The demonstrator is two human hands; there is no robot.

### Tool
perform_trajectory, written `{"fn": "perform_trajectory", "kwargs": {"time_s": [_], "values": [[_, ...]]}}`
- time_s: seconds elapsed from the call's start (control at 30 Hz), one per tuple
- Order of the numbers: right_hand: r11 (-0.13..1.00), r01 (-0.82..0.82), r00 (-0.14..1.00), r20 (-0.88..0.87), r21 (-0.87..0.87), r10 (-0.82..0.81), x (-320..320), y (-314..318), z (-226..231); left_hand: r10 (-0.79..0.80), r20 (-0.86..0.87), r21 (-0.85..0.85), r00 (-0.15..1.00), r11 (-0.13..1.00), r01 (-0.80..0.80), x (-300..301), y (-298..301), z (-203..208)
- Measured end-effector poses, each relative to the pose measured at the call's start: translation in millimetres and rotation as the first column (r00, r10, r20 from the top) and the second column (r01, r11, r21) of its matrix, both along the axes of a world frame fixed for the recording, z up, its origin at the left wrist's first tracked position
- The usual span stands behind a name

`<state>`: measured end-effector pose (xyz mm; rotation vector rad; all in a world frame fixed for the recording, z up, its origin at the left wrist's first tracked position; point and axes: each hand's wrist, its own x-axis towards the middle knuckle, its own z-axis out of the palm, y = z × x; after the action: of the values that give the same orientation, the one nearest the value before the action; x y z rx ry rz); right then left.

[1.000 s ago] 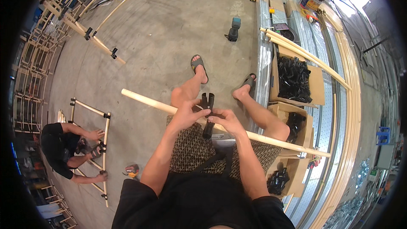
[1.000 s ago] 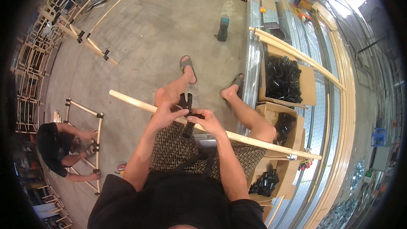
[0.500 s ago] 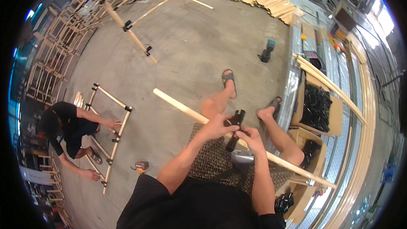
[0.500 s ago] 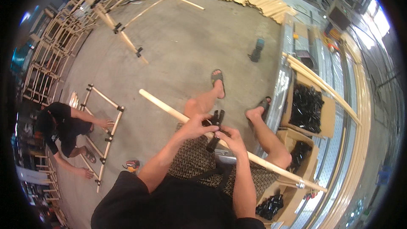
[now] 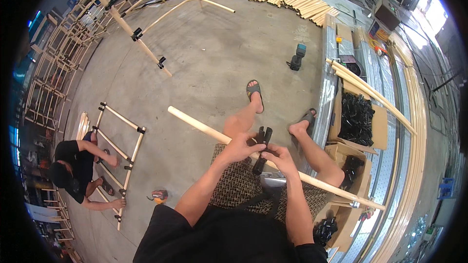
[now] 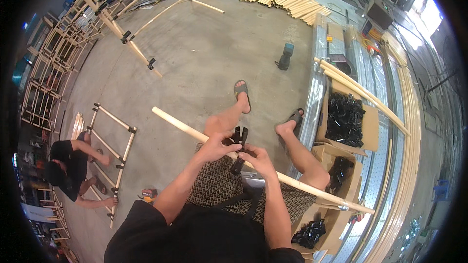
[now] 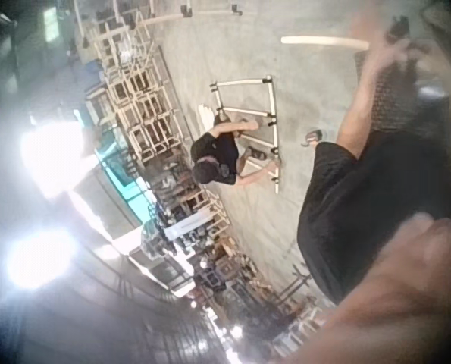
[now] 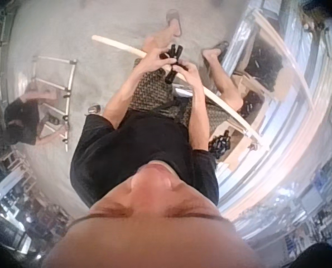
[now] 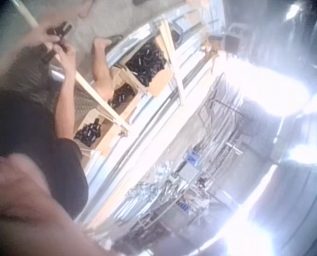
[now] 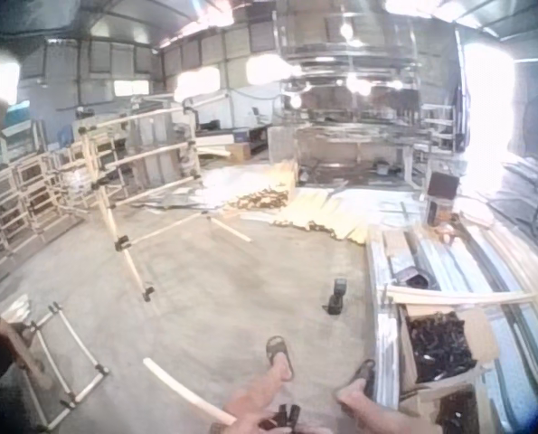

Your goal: The person attaches black plastic connectors to a long wooden pole. They take the connectors from open cardboard boxes and slide them onto the pole by hand, positioning several of them along its length.

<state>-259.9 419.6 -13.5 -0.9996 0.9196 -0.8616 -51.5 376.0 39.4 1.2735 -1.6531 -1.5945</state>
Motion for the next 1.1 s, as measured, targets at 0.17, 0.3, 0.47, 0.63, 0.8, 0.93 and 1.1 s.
{"fn": "perform_trajectory", "kwargs": {"time_s": [0.17,0.3,0.47,0.63,0.8,0.93,1.1], "values": [[1.0,-0.019,0.995,-0.094,-0.011,0.017,-6,-3,9,0.017,0.013,-0.029,1.0,0.999,-0.017,-6,1,0],[0.999,0.024,1.0,0.003,0.032,-0.024,-1,1,-8,0.04,0.002,-0.021,0.999,0.999,-0.04,-6,3,6],[1.0,0.015,1.0,0.003,0.025,-0.015,-2,0,-14,0.049,-0.064,-0.057,0.997,0.997,-0.052,-9,5,9],[0.998,0.041,0.998,0.055,0.042,-0.043,-2,1,-9,0.094,-0.136,-0.062,0.986,0.993,-0.103,-8,4,11],[0.991,0.132,0.991,-0.008,0.004,-0.132,0,1,0,0.282,-0.133,-0.149,0.95,0.942,-0.301,34,-10,24],[0.925,0.219,0.89,-0.325,-0.311,-0.32,-2,10,9,0.513,0.019,-0.316,0.858,0.818,-0.481,120,-36,36],[0.923,-0.004,0.717,-0.645,-0.385,-0.266,-32,25,24,0.714,0.165,-0.547,0.681,0.64,-0.539,236,-61,25]]}}
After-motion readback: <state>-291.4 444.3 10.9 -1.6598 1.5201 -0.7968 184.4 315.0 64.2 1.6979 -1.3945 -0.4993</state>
